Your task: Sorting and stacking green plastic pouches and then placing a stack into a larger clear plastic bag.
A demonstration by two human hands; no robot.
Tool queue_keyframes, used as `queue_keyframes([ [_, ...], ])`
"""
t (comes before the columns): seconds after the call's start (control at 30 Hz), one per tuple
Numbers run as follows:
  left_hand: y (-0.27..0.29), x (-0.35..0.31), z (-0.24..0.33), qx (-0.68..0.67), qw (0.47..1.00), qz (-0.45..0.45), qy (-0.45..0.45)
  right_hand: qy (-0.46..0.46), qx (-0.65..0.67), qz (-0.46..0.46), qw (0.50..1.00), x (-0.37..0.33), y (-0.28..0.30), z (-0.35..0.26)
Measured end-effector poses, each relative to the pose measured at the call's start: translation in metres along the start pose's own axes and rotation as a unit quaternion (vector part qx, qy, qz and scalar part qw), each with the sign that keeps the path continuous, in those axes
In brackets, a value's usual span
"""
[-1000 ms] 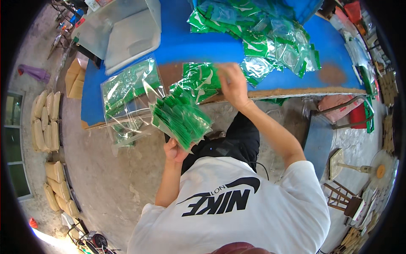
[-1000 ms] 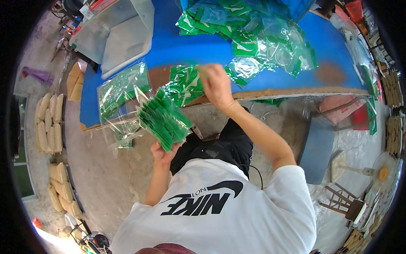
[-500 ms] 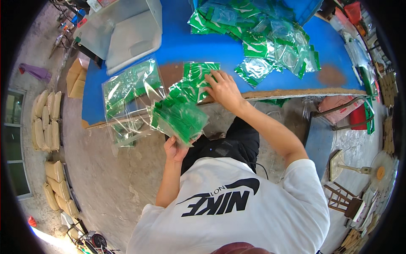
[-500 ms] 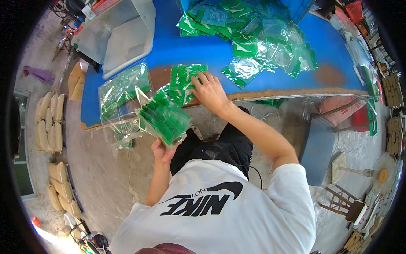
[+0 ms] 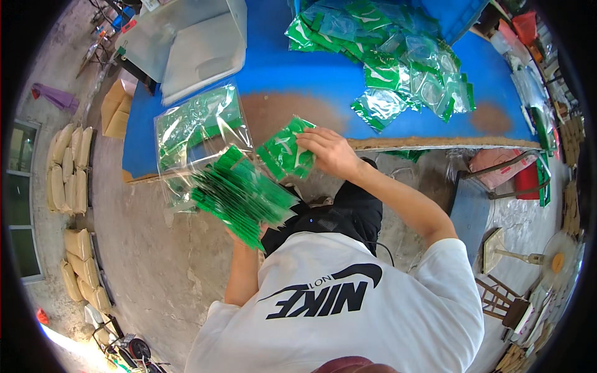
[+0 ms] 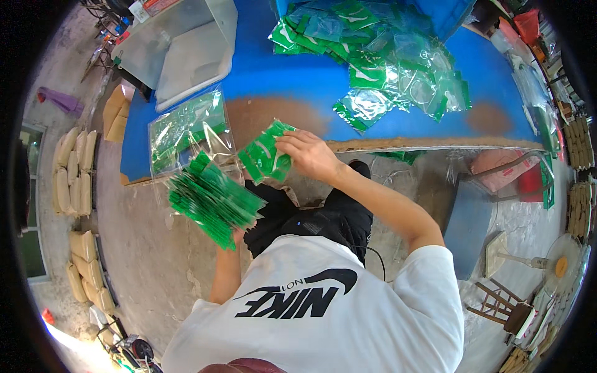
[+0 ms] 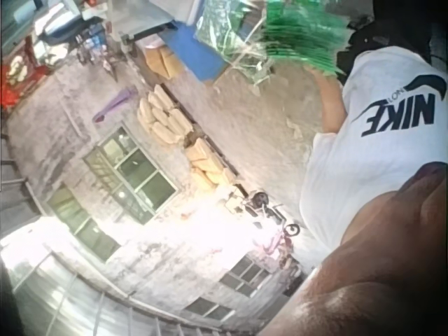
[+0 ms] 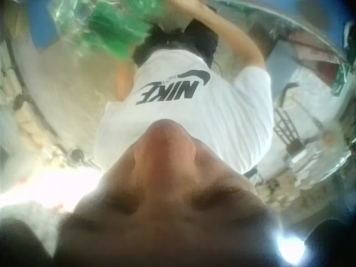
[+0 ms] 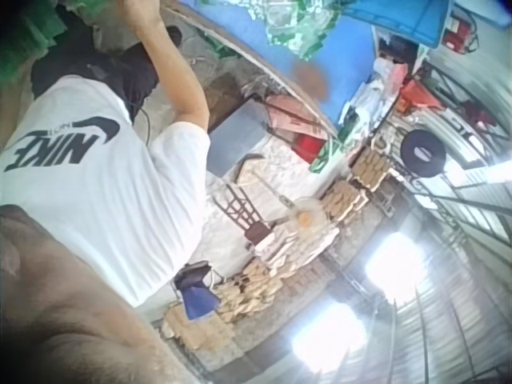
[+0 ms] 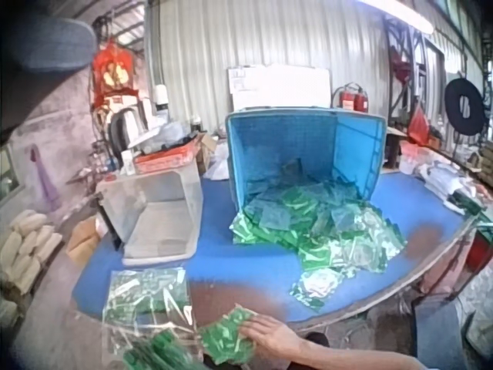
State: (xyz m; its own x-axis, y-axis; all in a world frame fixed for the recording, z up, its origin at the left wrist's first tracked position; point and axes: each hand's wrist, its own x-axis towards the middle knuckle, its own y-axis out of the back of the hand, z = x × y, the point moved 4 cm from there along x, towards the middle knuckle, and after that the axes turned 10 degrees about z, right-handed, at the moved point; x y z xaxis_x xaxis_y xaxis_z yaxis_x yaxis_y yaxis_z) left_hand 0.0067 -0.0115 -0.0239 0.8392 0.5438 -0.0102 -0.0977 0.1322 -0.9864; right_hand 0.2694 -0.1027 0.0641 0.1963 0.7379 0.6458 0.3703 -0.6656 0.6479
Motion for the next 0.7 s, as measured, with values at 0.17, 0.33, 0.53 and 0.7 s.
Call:
queue_keyframes([
  [0.17, -0.023, 0.021, -0.012, 0.122, 0.992, 0.018, 0.019, -0.431, 0.393, 0.172, 0.794, 0.011, 0.016, 0.008],
  [0.33, -0.026, 0.060, -0.035, 0.099, 0.987, 0.071, 0.106, -0.384, 0.294, 0.120, 0.867, 0.013, 0.038, -0.027],
  [0.53, -0.077, 0.116, -0.040, 0.317, 0.946, 0.067, 0.002, -0.284, 0.358, 0.104, 0.883, 0.036, 0.066, -0.011],
  [0.7, -0.104, 0.180, -0.019, 0.669, 0.736, -0.052, -0.094, -0.163, 0.252, 0.063, 0.952, 0.060, 0.063, 0.016],
])
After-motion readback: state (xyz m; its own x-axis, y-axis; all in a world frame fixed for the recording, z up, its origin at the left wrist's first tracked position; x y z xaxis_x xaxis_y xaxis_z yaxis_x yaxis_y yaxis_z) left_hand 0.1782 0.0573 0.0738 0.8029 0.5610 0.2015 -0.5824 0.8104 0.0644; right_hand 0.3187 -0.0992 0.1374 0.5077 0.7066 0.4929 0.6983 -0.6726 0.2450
